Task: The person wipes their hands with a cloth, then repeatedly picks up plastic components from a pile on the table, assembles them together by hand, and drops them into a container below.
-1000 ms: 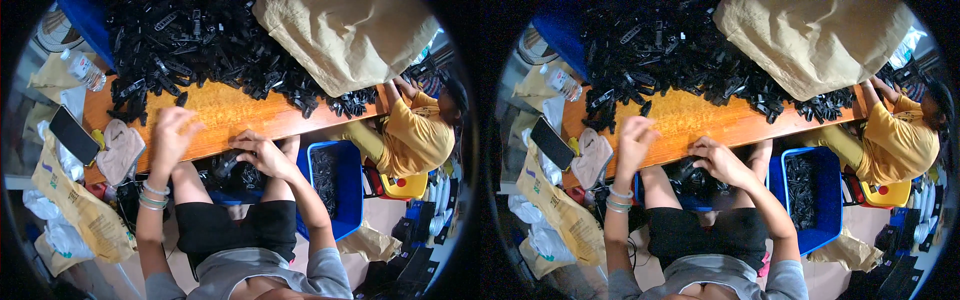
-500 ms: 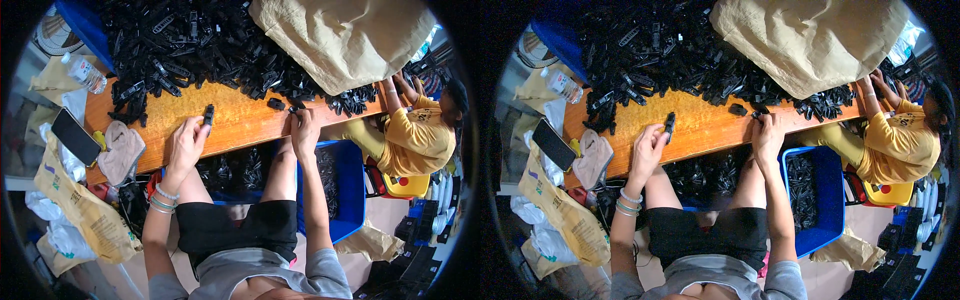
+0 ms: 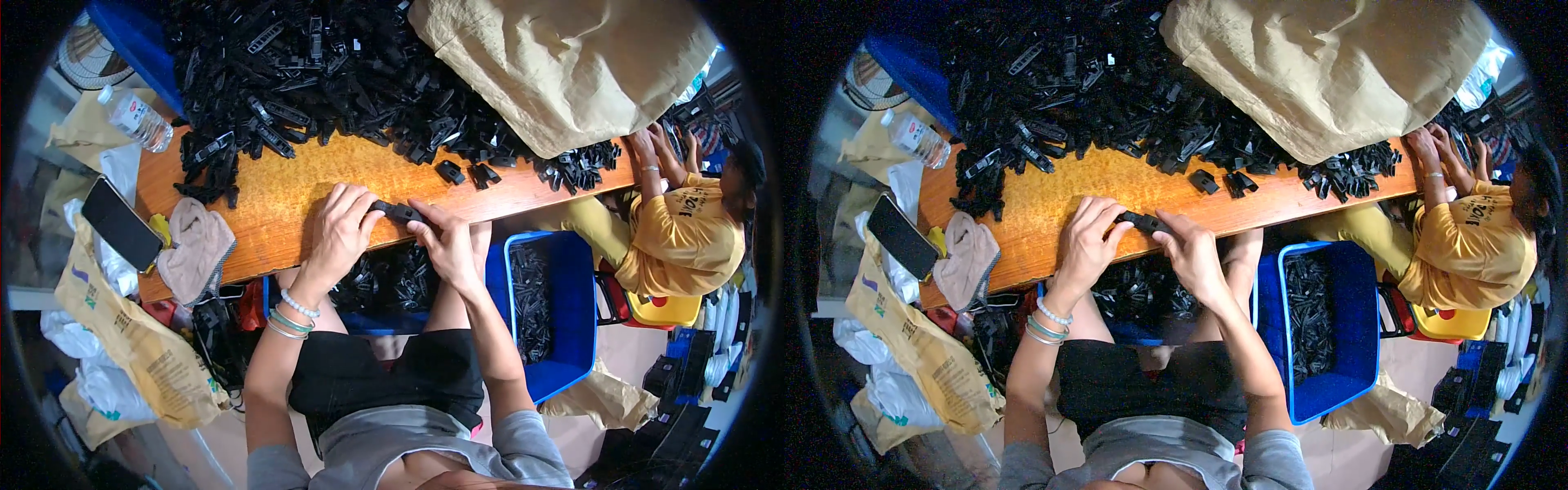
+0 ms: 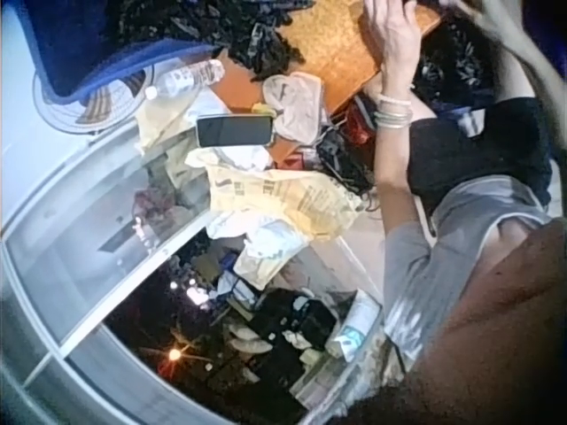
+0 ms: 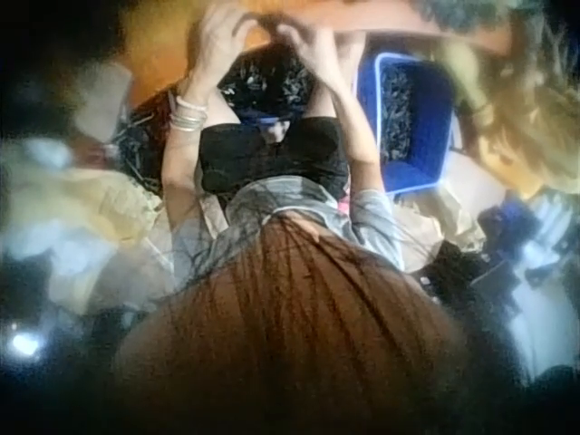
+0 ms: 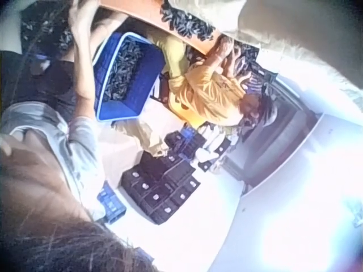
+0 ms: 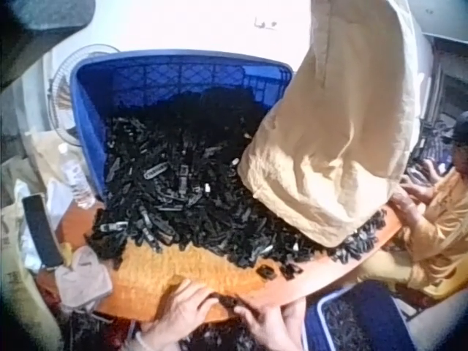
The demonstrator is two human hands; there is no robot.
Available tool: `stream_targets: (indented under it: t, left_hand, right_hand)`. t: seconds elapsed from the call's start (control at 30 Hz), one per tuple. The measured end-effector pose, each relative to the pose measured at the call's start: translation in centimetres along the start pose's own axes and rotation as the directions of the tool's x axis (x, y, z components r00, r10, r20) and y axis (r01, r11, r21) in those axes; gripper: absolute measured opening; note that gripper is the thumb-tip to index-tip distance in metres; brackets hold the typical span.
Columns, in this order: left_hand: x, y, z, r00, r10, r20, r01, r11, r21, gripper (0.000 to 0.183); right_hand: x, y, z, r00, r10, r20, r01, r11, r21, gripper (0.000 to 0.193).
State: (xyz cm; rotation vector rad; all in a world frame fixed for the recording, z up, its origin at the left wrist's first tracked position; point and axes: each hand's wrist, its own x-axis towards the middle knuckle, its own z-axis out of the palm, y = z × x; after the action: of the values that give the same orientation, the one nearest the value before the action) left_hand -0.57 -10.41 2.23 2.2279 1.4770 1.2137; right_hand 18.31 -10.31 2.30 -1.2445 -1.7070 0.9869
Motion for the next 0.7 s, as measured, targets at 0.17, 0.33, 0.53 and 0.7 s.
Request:
stream_targets:
  t: [0.17, 0.33, 0.53, 0.7]
  left_hand:
    - [-0.6, -0.8, -0.3, 1.000, 0.021, -0.008, -0.021, 1.000, -0.020, 0.021]
    - [-0.4, -0.1, -0.8, 0.993, 0.077, 0.084, -0.071, 0.995, -0.069, 0.023]
    - [-0.1, -0.9, -1.5, 0.989, 0.003, 0.146, 0.027, 0.980, -0.200, 0.018]
    - [1.5, -7.7, -6.1, 0.986, -0.004, -0.168, 0.074, 0.908, 0.413, 0.028]
  right_hand:
    - [-0.4, -1.6, 0.1, 1.000, -0.018, -0.024, 0.009, 0.937, -0.350, 0.026]
    - [0.8, -1.0, 0.2, 0.986, -0.168, -0.026, 0.146, 0.916, -0.373, 0.022]
    - [0.3, -0.2, -0.2, 0.985, -0.167, 0.038, 0.171, 0.949, -0.263, 0.024]
    - [-1.8, -1.2, -3.8, 0.924, -0.022, 0.381, 0.100, 0.977, -0.186, 0.027]
